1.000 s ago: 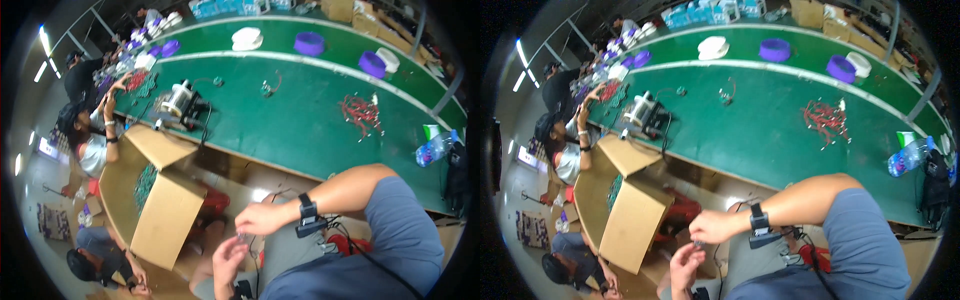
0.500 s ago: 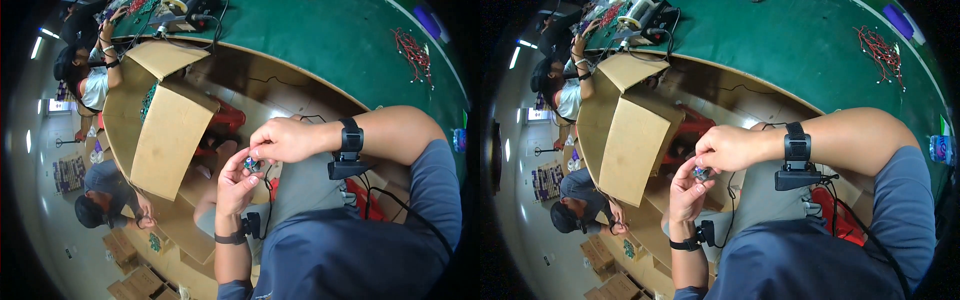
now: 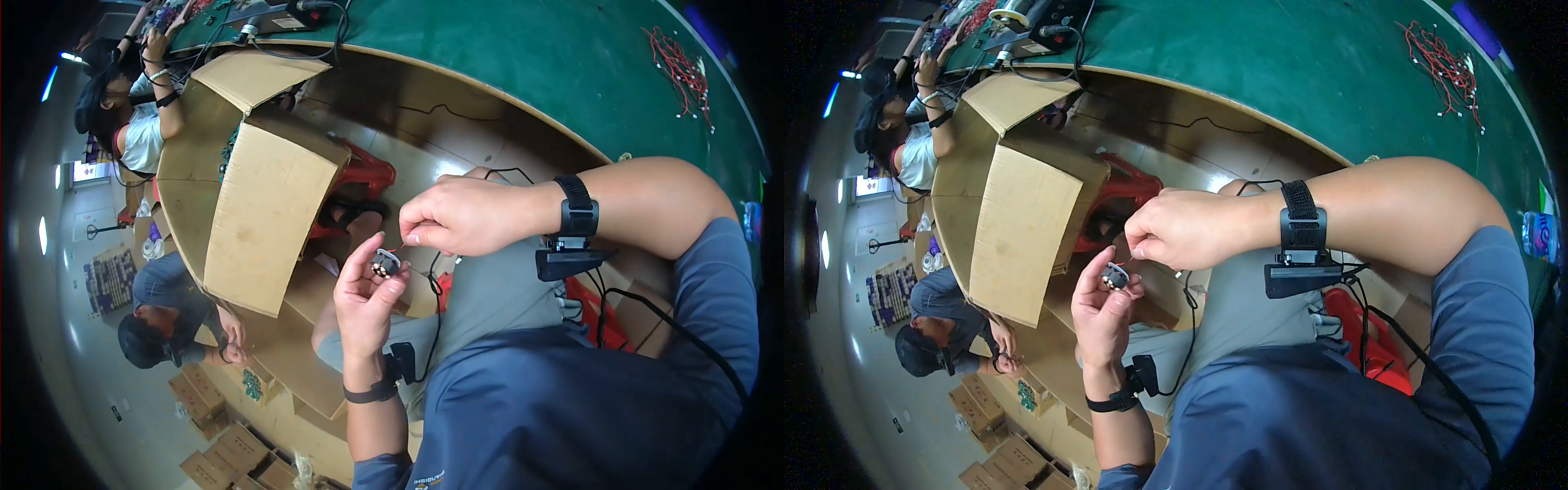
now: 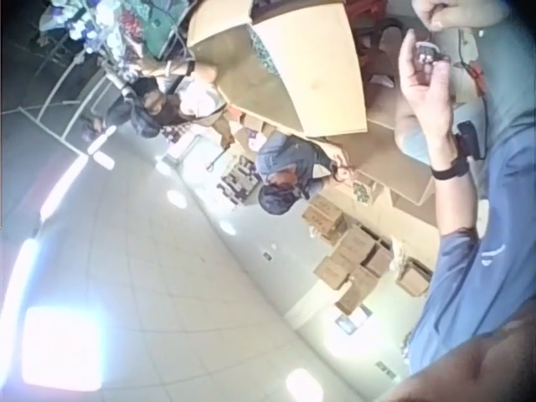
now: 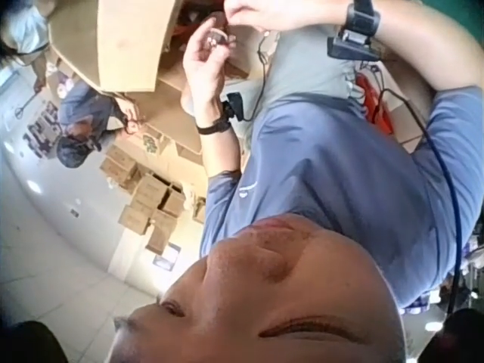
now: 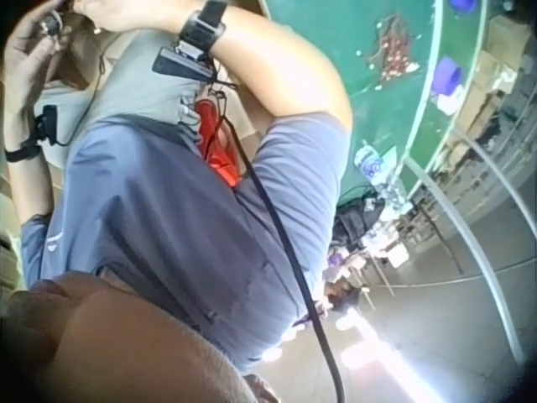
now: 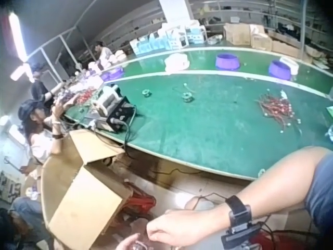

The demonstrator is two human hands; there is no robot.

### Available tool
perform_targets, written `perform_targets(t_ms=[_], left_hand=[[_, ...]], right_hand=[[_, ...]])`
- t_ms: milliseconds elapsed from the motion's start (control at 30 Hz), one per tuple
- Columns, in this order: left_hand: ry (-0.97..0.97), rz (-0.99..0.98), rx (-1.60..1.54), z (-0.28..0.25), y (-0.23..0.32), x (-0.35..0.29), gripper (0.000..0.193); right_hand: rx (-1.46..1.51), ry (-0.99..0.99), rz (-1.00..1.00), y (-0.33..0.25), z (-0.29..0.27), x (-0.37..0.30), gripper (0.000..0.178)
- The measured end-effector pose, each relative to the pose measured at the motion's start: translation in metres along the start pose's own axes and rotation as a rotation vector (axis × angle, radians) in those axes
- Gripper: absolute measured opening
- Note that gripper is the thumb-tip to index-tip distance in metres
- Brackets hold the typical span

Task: Assembling wiring to small green plastic components at a factory workstation.

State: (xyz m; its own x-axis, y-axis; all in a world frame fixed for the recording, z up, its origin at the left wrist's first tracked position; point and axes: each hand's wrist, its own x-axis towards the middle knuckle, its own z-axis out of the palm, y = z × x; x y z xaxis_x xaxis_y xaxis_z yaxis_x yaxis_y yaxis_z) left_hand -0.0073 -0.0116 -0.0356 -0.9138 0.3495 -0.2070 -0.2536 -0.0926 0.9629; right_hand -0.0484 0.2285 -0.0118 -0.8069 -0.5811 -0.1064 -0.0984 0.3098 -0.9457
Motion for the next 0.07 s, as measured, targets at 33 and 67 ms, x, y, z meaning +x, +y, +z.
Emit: perform_targets(t_ms=[33, 67], left_hand=[[0.015, -0.001, 0.044, 0.0015, 0.0019, -0.0018, 0.051], [0.025, -0.003, 0.083, 0.0022, 0.002, -0.0023, 0.054]], right_hand=[[-0.051, 0.014, -0.036, 0.0011, 0.0008, -0.0001, 0.02], [-0.05, 0.015, -0.032, 0.0018, 0.0011, -0.0006, 0.02]])
